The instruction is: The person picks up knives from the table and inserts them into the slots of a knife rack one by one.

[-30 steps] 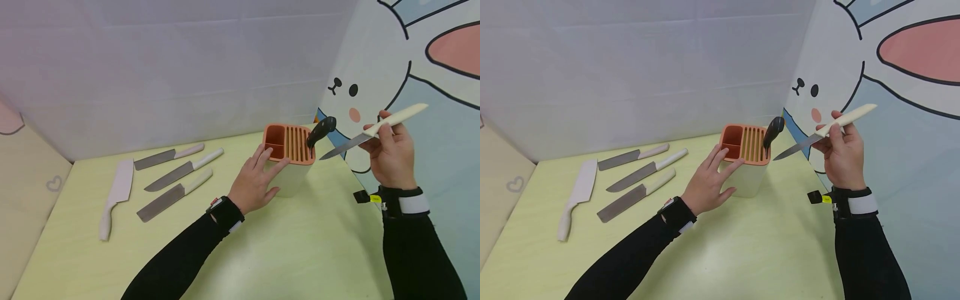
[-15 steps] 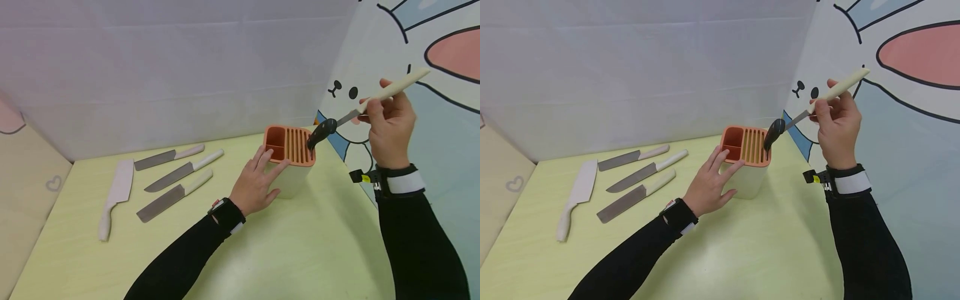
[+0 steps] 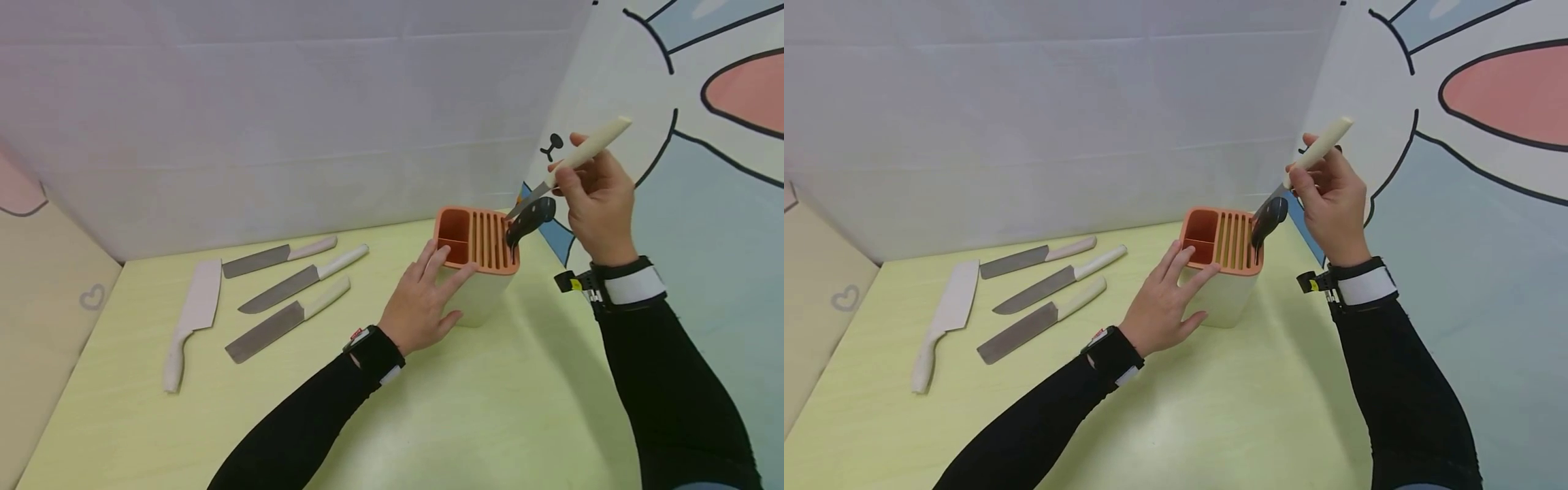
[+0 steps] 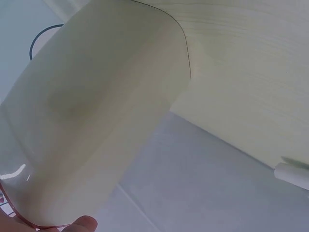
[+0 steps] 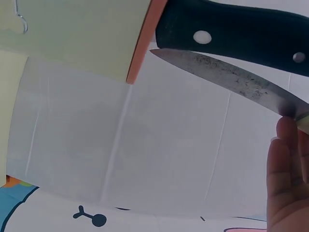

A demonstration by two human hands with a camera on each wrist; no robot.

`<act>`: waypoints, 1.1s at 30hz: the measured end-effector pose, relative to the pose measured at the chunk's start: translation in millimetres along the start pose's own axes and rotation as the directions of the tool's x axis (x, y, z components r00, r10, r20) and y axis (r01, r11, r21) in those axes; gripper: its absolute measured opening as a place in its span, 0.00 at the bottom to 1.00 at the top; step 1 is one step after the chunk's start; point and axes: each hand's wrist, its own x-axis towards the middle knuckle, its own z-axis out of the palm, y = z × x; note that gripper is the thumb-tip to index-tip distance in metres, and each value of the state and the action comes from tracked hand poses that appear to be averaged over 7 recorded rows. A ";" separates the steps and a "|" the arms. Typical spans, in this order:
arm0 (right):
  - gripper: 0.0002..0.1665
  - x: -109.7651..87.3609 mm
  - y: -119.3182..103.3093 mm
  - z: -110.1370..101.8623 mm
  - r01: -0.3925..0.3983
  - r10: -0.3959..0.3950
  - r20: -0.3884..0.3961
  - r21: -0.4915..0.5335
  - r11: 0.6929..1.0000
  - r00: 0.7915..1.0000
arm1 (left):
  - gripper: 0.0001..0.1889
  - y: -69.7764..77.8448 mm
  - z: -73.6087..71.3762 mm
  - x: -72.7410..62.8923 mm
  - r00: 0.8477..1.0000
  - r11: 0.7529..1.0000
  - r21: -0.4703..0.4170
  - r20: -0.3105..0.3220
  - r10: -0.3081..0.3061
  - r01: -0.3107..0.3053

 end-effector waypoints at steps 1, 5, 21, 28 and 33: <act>0.25 -0.4 0.2 0.6 -0.004 0.004 0.009 -0.015 1.000 1.000 | 0.44 -0.1 0.0 -0.1 1.000 1.000 0.003 -0.002 0.000 0.000; 0.26 -1.2 0.3 5.7 -0.058 0.059 0.018 -0.036 0.998 0.998 | 0.44 -0.6 0.8 -0.6 1.000 1.000 0.007 -0.007 -0.003 0.003; 0.21 -1.8 -20.0 18.8 -0.039 0.048 0.226 -0.045 0.998 0.973 | 0.44 2.8 2.3 -0.8 1.000 1.000 0.001 -0.013 0.000 0.000; 0.20 -5.6 -7.4 21.5 -0.049 0.059 0.273 -0.041 0.998 0.960 | 0.43 3.1 2.0 -0.2 1.000 1.000 0.022 -0.004 0.007 -0.007; 0.20 -8.0 6.3 23.5 -0.074 0.071 0.323 -0.005 0.997 0.944 | 0.43 3.8 0.5 -1.1 1.000 1.000 0.018 -0.006 0.006 -0.006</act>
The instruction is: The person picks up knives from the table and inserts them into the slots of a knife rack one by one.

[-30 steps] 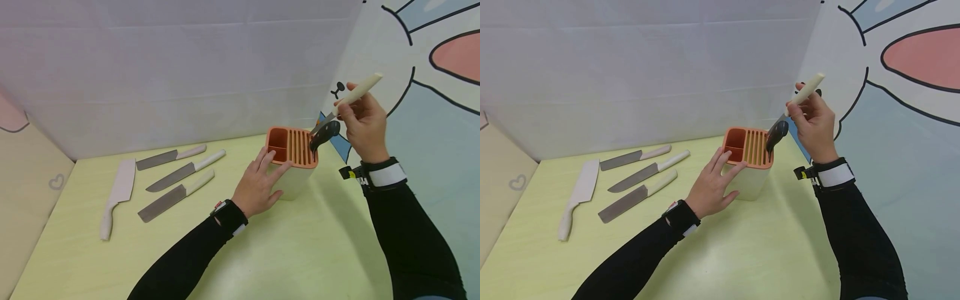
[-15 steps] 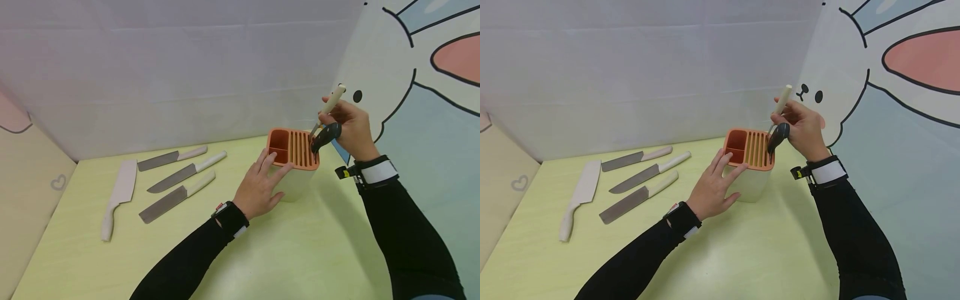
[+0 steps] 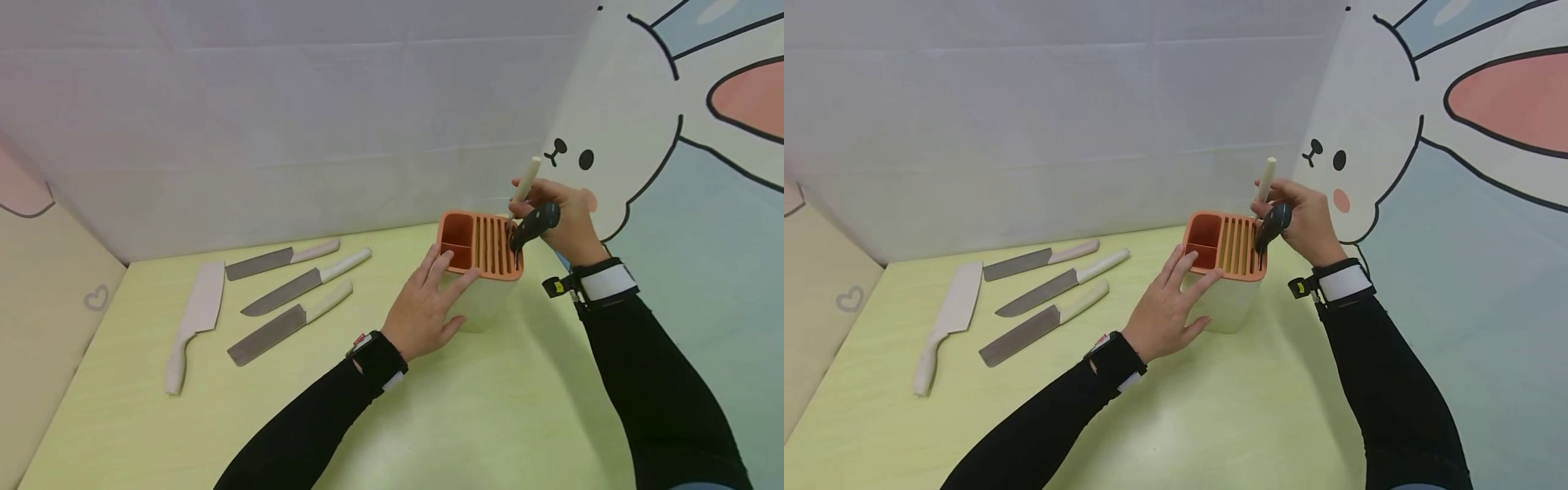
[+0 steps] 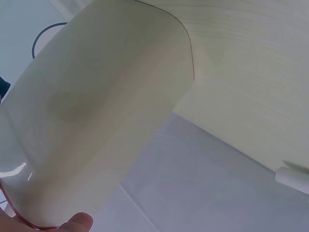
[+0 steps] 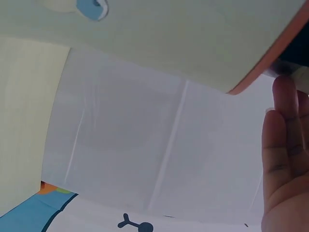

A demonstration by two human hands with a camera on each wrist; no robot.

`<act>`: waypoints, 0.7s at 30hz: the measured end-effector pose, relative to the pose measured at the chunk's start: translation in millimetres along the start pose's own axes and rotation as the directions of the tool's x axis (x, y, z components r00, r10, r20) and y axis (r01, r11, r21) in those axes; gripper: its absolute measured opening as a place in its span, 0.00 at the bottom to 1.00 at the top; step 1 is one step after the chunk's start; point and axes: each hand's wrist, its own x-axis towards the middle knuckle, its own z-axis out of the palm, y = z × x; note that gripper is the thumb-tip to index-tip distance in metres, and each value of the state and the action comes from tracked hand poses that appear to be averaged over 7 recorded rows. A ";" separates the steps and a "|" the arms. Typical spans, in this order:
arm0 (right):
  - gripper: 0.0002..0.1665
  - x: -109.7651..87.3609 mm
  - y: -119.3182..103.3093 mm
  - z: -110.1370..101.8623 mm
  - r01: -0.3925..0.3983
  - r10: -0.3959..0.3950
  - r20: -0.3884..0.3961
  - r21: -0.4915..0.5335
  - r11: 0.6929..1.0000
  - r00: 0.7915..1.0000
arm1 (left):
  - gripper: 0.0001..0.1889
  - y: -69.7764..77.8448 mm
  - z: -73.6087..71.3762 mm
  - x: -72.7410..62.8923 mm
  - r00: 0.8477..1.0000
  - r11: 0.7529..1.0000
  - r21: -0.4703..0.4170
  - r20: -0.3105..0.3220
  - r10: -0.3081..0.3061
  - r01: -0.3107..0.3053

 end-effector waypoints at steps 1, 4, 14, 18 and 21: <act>0.21 0.0 5.8 0.6 -0.008 0.008 0.005 0.000 1.000 1.000 | 0.43 0.1 -0.3 -0.2 1.000 1.000 -0.003 -0.001 -0.001 0.001; 0.22 -0.4 22.6 2.3 -0.010 0.010 0.006 -0.042 0.999 1.000 | 0.43 0.2 -0.7 -0.5 1.000 1.000 -0.012 -0.002 -0.003 0.003; 0.22 -5.7 47.4 6.8 0.026 -0.025 0.010 -0.216 0.976 1.000 | 0.43 -0.4 2.2 -1.0 1.000 0.999 -0.030 -0.027 0.011 -0.012; 0.22 -8.5 48.8 8.6 0.029 -0.026 0.014 -0.228 0.973 1.000 | 0.43 0.3 1.4 -1.4 1.000 1.000 -0.027 -0.024 0.010 -0.011; 0.23 -10.0 48.9 9.6 0.027 -0.026 0.011 -0.219 0.975 1.000 | 0.42 0.7 0.1 -1.6 1.000 1.000 -0.024 -0.015 0.008 -0.008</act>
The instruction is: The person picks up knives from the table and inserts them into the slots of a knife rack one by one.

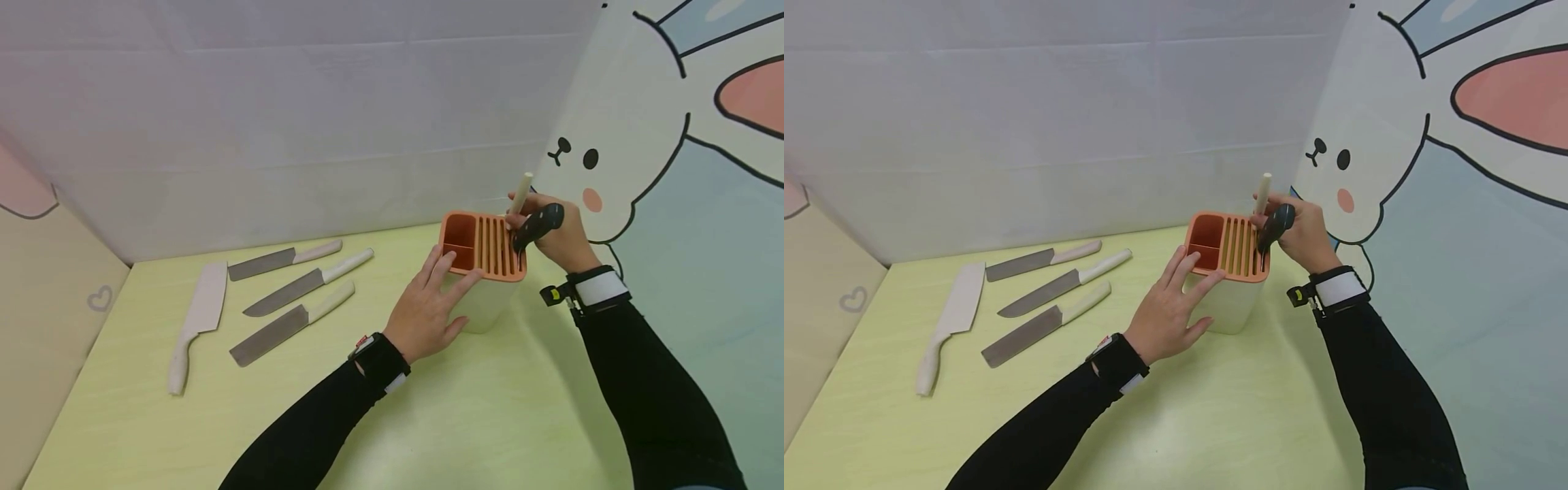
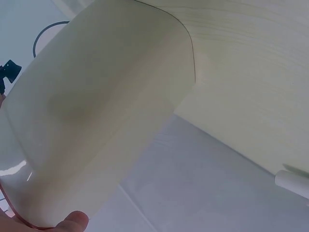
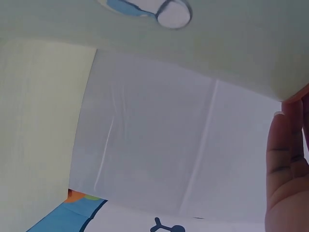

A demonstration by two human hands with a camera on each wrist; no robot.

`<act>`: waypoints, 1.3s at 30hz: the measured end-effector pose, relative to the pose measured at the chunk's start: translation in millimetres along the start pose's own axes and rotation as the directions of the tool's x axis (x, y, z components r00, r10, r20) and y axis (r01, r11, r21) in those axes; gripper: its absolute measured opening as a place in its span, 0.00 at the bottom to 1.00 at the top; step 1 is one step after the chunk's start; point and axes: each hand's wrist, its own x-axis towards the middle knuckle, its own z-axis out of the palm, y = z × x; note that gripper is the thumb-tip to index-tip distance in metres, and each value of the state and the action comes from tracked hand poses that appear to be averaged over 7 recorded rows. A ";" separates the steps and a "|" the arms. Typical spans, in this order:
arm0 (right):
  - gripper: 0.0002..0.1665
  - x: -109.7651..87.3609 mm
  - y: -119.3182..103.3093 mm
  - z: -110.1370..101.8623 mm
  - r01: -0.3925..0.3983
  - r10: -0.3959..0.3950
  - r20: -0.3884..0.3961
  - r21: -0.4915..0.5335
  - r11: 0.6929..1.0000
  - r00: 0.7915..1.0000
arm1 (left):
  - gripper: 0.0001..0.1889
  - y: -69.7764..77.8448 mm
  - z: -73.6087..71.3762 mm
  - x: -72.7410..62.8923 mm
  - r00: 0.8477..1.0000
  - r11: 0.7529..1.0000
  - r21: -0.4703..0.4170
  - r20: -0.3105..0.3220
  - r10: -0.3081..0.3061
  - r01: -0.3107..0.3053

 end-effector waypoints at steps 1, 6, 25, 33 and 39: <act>0.23 -0.4 0.4 0.3 -0.003 0.003 0.000 0.004 1.000 1.000 | 0.42 0.0 -0.1 -0.1 1.000 1.000 0.001 0.002 0.000 0.000; 0.23 -2.8 5.6 1.6 -0.049 0.049 0.006 0.025 0.998 0.999 | 0.42 -0.2 0.7 -0.4 1.000 1.000 0.014 -0.008 0.006 -0.006; 0.20 -28.9 -2.8 -1.6 -0.260 0.303 -0.063 0.368 0.893 0.951 | 0.44 -0.1 1.9 1.0 1.000 1.000 0.022 -0.020 0.010 -0.010; 0.40 -63.7 -34.8 10.0 -0.151 0.178 0.016 0.609 0.779 0.984 | 0.44 0.9 1.3 3.1 1.000 1.000 0.022 -0.012 0.003 -0.003; 0.52 -72.0 -41.6 28.8 -0.142 0.168 0.016 0.613 0.777 0.986 | 0.43 1.4 1.3 -0.1 1.000 1.000 -0.001 -0.015 -0.015 0.015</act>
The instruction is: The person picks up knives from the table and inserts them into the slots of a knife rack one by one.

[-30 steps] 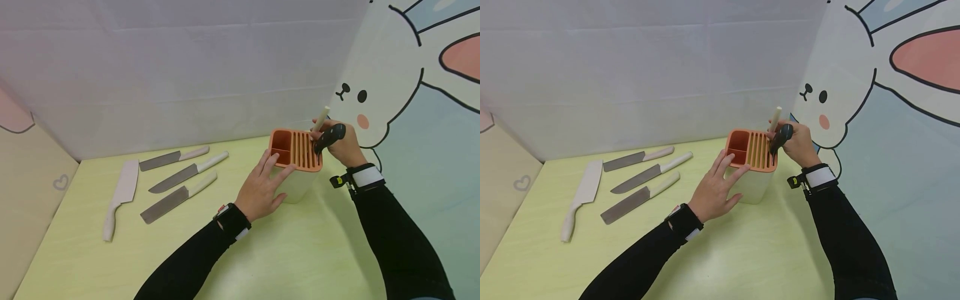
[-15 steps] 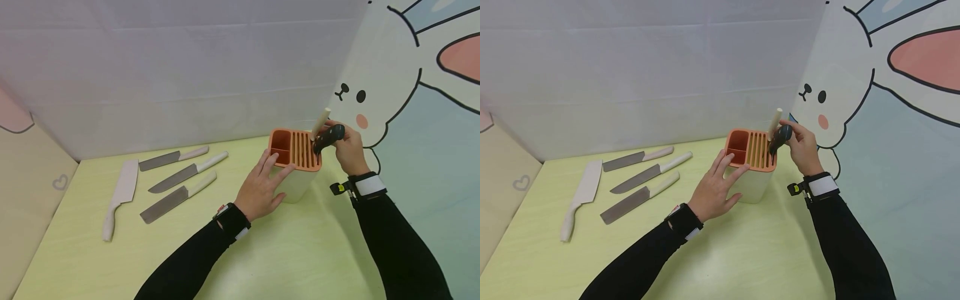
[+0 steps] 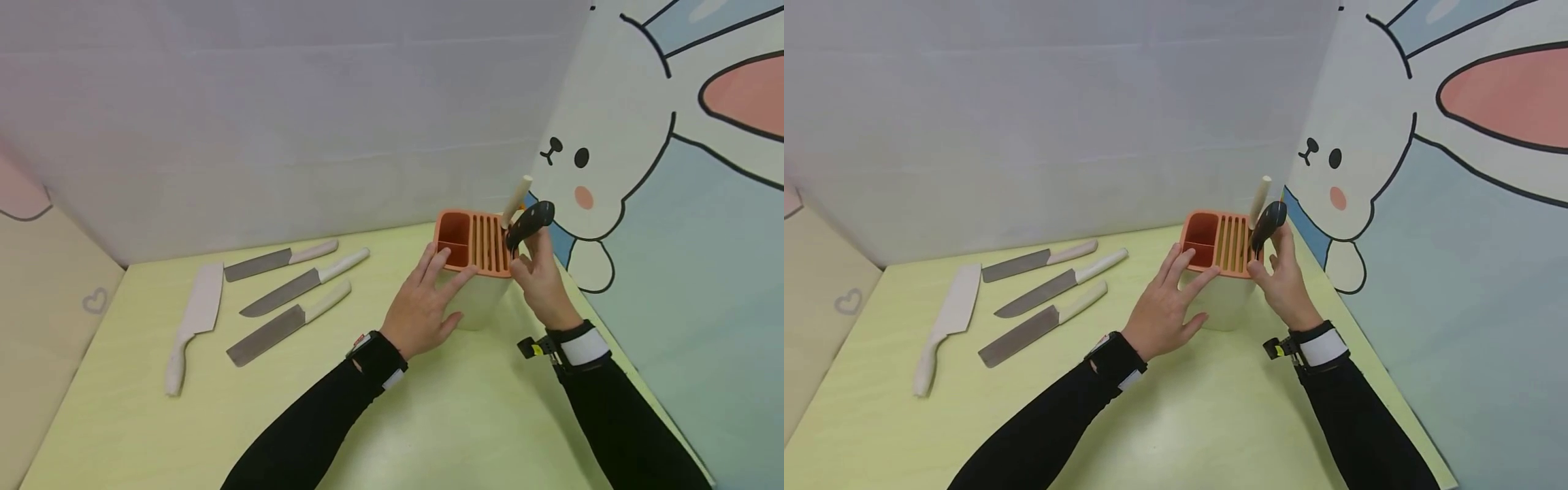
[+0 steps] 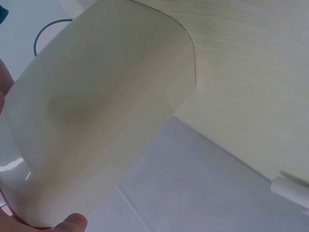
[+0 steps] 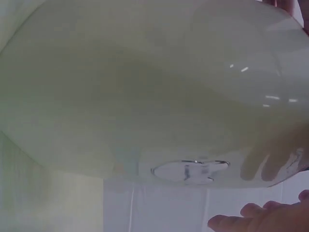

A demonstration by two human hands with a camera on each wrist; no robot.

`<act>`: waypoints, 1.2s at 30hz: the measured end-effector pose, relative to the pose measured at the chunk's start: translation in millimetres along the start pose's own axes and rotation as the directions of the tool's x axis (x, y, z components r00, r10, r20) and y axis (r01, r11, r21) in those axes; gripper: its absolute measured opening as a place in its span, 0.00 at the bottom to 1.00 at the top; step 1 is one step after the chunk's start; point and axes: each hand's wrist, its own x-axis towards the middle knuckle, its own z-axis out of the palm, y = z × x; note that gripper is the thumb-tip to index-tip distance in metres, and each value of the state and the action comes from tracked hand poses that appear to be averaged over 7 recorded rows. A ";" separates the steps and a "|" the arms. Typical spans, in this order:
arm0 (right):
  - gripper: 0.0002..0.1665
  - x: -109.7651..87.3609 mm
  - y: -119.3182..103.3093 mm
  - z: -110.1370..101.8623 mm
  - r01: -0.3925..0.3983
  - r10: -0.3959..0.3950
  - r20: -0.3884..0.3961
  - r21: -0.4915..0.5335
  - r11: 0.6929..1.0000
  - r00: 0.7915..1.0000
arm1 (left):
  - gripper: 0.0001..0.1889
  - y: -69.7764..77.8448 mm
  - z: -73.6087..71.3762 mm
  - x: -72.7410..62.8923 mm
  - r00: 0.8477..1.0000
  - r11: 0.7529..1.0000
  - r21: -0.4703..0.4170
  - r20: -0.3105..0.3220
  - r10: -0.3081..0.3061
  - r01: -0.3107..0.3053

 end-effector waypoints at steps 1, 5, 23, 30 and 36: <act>0.51 0.5 0.8 2.0 -0.001 0.001 0.002 0.003 1.000 1.000 | 0.42 0.0 -0.2 -0.1 1.000 1.000 -0.003 -0.001 -0.001 0.001; 0.47 0.3 5.7 9.6 -0.048 0.048 0.004 0.010 0.999 0.999 | 0.42 -0.2 0.5 -1.0 1.000 1.000 0.001 -0.005 0.000 0.000; 0.45 9.9 21.5 47.4 -0.175 0.174 0.028 0.033 0.984 0.984 | 0.42 -11.4 -5.4 -20.0 0.994 0.994 -0.043 -0.039 -0.105 0.103; 0.46 9.3 26.0 55.9 -0.166 0.165 0.024 0.023 0.986 0.986 | 0.42 -16.0 -9.5 -28.2 0.993 0.992 -0.068 -0.038 -0.111 0.108; 0.45 8.0 29.4 61.3 -0.156 0.156 0.001 0.027 0.987 0.988 | 0.46 -22.3 -19.7 -40.2 0.993 0.989 -0.099 -0.017 -0.116 0.113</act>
